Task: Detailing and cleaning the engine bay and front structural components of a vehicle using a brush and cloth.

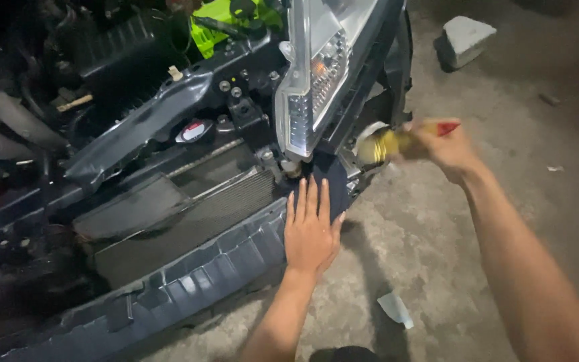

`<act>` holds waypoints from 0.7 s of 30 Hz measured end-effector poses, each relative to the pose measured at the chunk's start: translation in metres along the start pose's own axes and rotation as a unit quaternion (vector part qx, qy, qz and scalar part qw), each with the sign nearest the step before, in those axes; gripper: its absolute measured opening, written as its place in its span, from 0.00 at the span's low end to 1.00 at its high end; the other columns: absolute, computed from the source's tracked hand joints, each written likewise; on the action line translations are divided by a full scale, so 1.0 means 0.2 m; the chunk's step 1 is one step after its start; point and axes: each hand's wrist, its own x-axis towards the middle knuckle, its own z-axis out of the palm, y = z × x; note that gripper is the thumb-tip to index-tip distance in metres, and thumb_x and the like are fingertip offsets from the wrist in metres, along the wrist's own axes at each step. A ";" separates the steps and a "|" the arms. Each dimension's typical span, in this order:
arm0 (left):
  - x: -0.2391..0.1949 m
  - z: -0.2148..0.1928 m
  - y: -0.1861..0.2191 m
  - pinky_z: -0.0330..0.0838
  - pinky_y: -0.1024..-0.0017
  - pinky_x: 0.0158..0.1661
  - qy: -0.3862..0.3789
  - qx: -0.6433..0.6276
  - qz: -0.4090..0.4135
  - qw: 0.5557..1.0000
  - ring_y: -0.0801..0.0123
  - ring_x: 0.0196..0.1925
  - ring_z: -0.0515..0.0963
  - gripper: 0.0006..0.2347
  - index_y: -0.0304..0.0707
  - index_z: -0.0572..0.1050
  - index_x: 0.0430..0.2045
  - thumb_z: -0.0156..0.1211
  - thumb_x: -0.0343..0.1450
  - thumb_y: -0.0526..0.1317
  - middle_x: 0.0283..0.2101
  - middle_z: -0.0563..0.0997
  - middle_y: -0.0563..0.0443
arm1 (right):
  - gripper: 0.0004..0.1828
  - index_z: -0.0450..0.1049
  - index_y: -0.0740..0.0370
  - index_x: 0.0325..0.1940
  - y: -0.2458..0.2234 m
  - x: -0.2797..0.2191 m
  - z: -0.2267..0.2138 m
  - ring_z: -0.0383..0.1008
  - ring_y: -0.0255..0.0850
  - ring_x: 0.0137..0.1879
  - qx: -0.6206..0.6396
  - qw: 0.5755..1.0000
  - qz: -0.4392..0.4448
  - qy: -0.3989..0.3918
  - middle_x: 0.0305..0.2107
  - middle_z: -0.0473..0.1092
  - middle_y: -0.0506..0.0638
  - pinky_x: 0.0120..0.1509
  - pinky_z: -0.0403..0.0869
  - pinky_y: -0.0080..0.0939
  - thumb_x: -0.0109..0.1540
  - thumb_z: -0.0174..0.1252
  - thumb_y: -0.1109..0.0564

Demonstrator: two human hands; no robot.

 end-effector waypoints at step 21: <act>0.13 0.10 0.06 0.50 0.45 0.72 0.000 0.027 0.066 0.997 0.44 0.73 0.64 0.24 0.38 0.62 0.70 0.45 0.79 0.50 0.72 0.65 0.37 | 0.07 0.78 0.67 0.34 0.84 -0.64 0.27 0.73 0.43 0.37 0.065 0.984 -0.046 0.157 0.28 0.75 0.57 0.39 0.74 0.43 0.66 0.60 0.63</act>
